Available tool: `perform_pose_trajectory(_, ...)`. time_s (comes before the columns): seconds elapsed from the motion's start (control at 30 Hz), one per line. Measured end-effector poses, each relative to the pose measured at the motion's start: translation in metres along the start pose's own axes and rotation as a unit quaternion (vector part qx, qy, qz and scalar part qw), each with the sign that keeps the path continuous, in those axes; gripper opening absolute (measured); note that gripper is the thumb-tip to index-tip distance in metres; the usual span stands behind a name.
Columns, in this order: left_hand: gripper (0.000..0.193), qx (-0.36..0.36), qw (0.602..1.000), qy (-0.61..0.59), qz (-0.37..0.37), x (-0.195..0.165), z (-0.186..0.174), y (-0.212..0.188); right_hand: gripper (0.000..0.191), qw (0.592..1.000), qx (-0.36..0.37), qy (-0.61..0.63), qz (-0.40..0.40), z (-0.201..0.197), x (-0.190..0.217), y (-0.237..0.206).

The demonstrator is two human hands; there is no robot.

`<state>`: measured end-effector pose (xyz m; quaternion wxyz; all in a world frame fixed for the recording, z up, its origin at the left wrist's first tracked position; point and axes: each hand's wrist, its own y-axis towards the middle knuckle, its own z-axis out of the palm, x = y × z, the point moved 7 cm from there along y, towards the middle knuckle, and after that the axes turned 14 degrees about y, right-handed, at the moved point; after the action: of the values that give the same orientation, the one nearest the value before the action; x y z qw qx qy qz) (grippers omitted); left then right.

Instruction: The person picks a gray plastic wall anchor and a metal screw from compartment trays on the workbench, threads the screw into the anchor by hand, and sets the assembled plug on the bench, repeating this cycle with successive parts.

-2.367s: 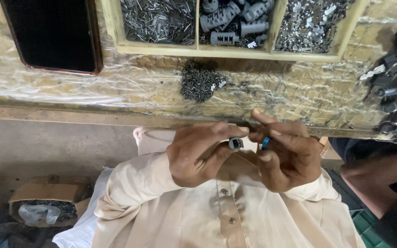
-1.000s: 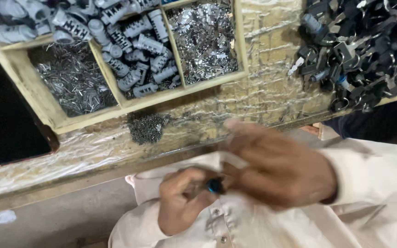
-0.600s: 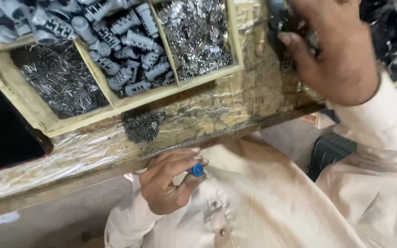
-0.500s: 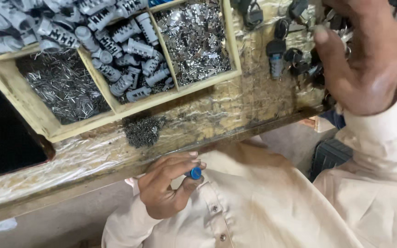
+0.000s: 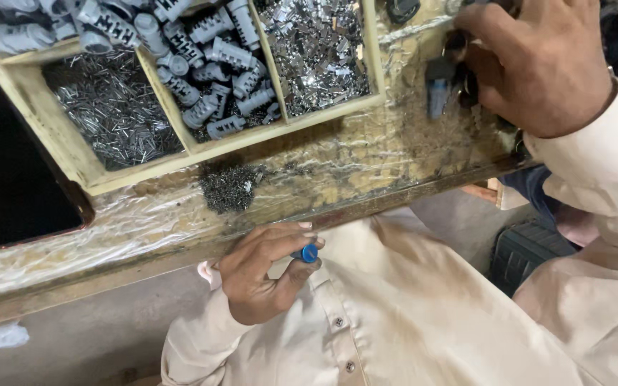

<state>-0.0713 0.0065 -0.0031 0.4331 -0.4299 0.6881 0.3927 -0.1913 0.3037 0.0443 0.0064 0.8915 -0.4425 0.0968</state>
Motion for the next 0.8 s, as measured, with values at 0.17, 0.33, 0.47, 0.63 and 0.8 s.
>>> perform_pose_trajectory(0.17,0.022,-0.026,1.000,-0.009,-0.002,0.002,-0.001,-0.001,0.028,0.866,-0.137,0.427,0.221,-0.018,0.034,-0.025)
perform_pose_trajectory(0.33,0.029,-0.056,0.998,-0.006,-0.002,0.005,-0.003,-0.006,0.024,0.527,-0.266,0.752,0.294,0.033,0.123,-0.018)
perform_pose_trajectory(0.47,0.034,-0.004,0.993,-0.002,0.118,-0.001,-0.004,-0.010,0.053,-0.155,0.234,0.902,0.327,0.082,0.197,-0.015)
perform_pose_trajectory(0.63,0.027,0.127,0.991,0.030,-0.004,0.015,0.013,-0.010,0.056,-0.149,0.195,0.959,0.143,0.104,0.188,-0.052)
perform_pose_trajectory(0.8,0.038,-0.008,0.995,0.045,0.088,-0.002,-0.003,-0.005,0.069,0.081,0.153,0.968,0.183,0.152,0.165,-0.096)
